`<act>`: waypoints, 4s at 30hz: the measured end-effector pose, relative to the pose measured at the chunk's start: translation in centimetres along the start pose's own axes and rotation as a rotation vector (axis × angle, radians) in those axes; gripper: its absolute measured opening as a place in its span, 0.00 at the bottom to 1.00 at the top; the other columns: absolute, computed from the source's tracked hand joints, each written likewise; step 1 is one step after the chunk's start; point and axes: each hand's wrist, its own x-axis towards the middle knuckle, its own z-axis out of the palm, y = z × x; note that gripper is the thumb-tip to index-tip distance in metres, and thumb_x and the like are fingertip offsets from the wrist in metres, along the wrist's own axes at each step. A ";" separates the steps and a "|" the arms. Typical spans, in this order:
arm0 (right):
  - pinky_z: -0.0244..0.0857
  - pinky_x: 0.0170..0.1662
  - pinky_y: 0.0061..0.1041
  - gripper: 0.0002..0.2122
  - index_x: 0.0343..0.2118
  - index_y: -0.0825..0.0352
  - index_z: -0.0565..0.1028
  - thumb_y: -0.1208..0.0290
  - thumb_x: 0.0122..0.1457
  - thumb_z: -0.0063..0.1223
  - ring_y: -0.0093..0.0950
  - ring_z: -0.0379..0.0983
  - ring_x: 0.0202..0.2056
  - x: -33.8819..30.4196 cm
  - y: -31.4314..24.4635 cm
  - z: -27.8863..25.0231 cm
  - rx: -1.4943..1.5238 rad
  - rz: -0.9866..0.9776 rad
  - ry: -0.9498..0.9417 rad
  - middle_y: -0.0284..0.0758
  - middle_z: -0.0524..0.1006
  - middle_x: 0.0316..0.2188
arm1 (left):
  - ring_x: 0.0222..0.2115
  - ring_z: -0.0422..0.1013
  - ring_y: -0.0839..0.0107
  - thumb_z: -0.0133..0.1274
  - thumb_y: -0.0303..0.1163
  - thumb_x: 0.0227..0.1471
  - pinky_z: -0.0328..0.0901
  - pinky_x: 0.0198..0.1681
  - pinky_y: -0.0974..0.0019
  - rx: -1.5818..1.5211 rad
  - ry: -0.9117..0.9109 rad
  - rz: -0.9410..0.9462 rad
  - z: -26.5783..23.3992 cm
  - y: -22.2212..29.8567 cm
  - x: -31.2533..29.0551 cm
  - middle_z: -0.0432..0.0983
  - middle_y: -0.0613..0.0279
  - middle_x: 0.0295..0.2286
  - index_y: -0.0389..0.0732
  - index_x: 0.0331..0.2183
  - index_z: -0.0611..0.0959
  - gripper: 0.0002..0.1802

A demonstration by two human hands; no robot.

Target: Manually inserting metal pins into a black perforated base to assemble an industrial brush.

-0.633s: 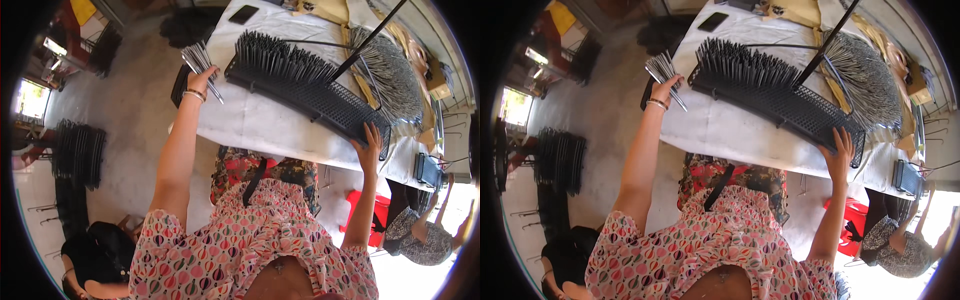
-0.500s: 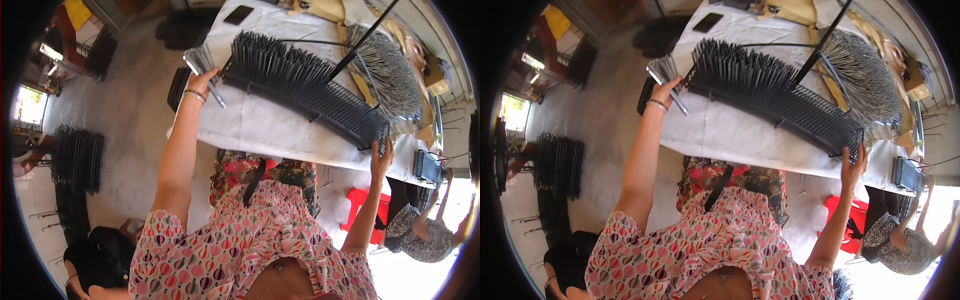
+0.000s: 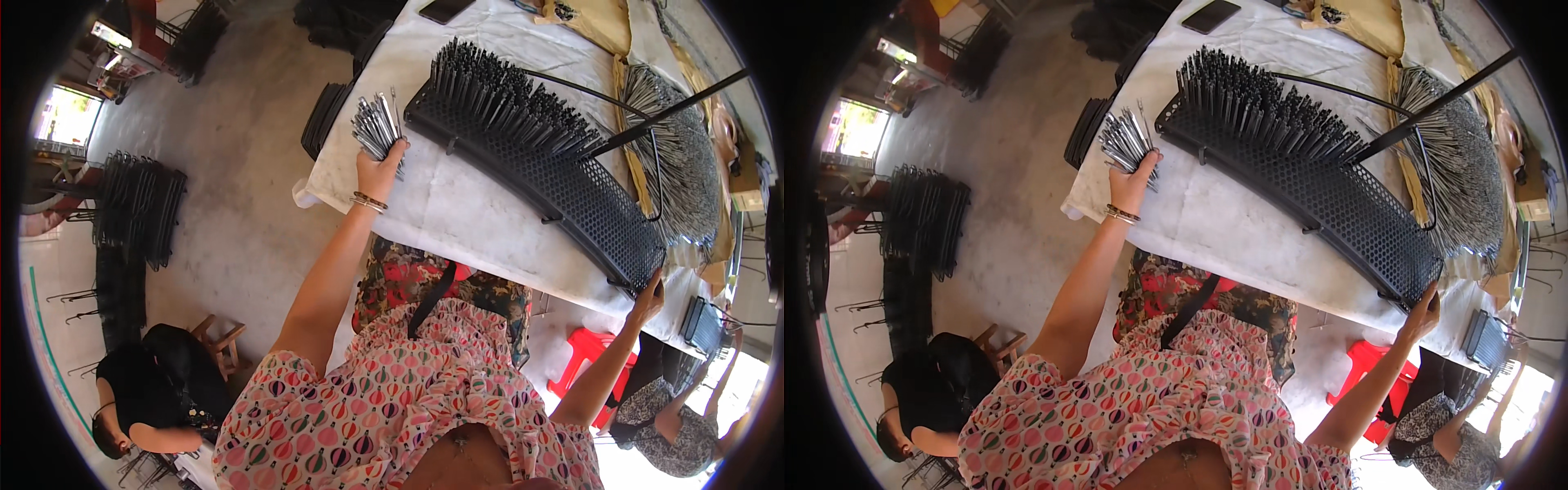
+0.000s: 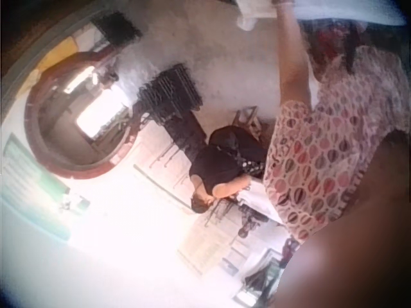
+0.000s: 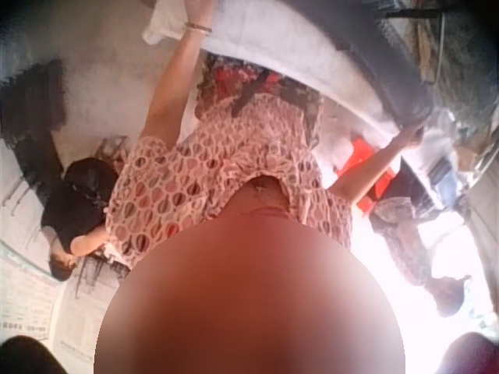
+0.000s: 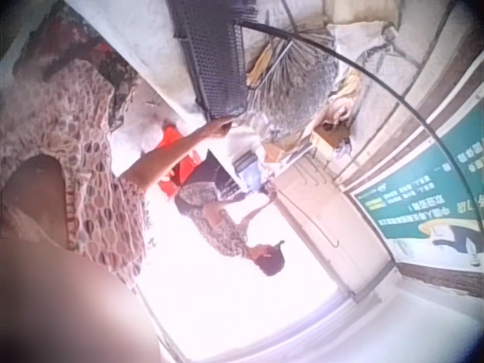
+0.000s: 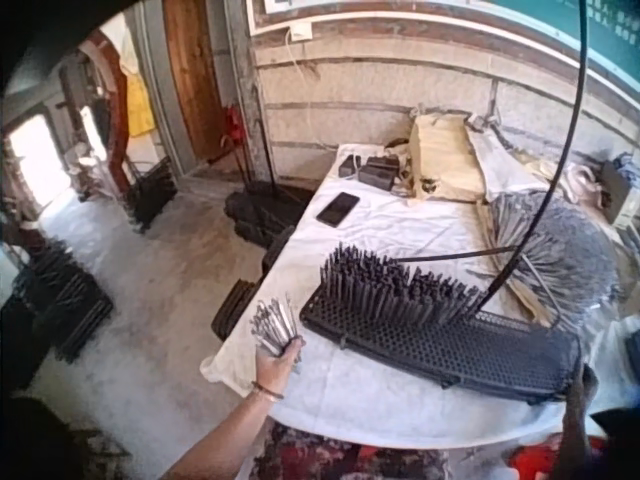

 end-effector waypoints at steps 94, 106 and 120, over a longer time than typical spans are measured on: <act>0.65 0.28 0.17 0.14 0.41 0.73 0.73 0.71 0.54 0.57 0.17 0.69 0.26 -13.6 -23.2 6.3 0.916 0.135 -1.134 0.33 0.77 0.26 | 0.31 0.75 0.70 0.56 0.25 0.49 0.69 0.34 0.70 -0.303 -0.881 -0.744 7.4 9.6 -11.7 0.77 0.60 0.31 0.35 0.38 0.77 0.12; 0.64 0.24 0.15 0.10 0.38 0.74 0.75 0.74 0.55 0.54 0.17 0.71 0.25 -12.1 -24.1 4.8 0.782 -0.045 -0.891 0.34 0.77 0.25 | 0.31 0.75 0.70 0.57 0.26 0.48 0.69 0.35 0.69 -0.351 -0.746 -0.751 8.2 9.6 -12.0 0.77 0.62 0.31 0.34 0.38 0.77 0.13; 0.67 0.31 0.16 0.13 0.40 0.69 0.73 0.79 0.50 0.60 0.17 0.73 0.26 -8.5 -26.6 10.6 0.738 -0.685 -0.137 0.33 0.77 0.26 | 0.31 0.75 0.68 0.56 0.25 0.48 0.70 0.34 0.67 -0.482 -0.716 -0.876 9.9 9.5 -11.7 0.78 0.54 0.32 0.33 0.37 0.78 0.11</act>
